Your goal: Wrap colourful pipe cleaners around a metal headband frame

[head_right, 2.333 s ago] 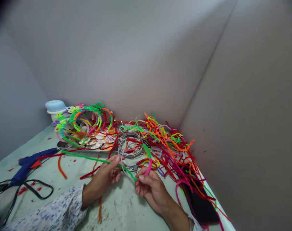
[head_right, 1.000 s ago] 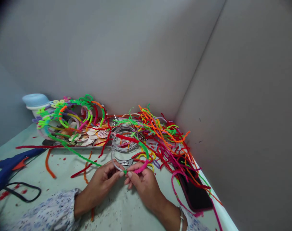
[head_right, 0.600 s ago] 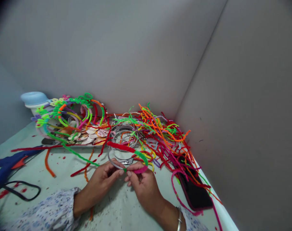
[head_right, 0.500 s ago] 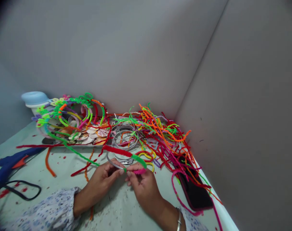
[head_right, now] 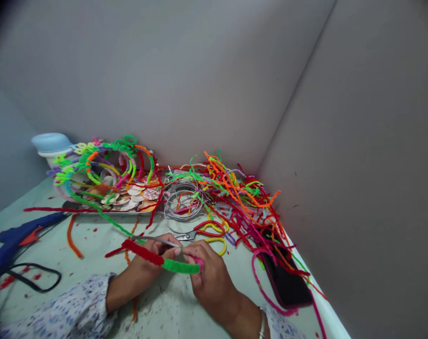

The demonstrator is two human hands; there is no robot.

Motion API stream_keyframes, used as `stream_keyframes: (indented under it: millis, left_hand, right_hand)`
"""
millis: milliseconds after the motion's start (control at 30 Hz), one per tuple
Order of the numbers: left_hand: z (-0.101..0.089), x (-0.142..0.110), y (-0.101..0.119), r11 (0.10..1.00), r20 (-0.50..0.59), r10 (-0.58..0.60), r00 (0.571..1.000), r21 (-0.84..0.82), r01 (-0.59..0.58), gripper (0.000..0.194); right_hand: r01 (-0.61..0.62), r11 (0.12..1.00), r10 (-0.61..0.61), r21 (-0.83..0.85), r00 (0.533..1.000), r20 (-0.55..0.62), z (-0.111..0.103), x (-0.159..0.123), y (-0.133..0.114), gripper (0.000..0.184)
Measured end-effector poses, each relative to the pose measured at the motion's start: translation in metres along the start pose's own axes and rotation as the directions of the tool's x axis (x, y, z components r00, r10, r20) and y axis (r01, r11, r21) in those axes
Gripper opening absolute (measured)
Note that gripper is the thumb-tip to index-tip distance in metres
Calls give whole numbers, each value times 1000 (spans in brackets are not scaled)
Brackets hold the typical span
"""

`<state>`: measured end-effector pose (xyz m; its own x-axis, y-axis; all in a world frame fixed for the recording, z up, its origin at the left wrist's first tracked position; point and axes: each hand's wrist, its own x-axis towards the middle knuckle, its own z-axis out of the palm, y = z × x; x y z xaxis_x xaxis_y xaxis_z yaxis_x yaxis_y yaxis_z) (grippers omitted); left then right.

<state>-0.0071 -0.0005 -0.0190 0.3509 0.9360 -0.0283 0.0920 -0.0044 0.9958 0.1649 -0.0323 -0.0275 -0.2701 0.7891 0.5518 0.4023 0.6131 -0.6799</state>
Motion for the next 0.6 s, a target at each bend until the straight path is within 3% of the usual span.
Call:
stream_keyframes:
  millis: [233,600]
  left_hand:
    - [0,2,-10,992,-6,-23,1000,-125,22,23]
    - [-1,5,-11,994,-2,-24,1000,-107,24,30]
  right_hand:
    - [7,993,-1,-114,999,53,3,-2,3,32]
    - [18,991,-5,-134,995,96,3,-2,1,30]
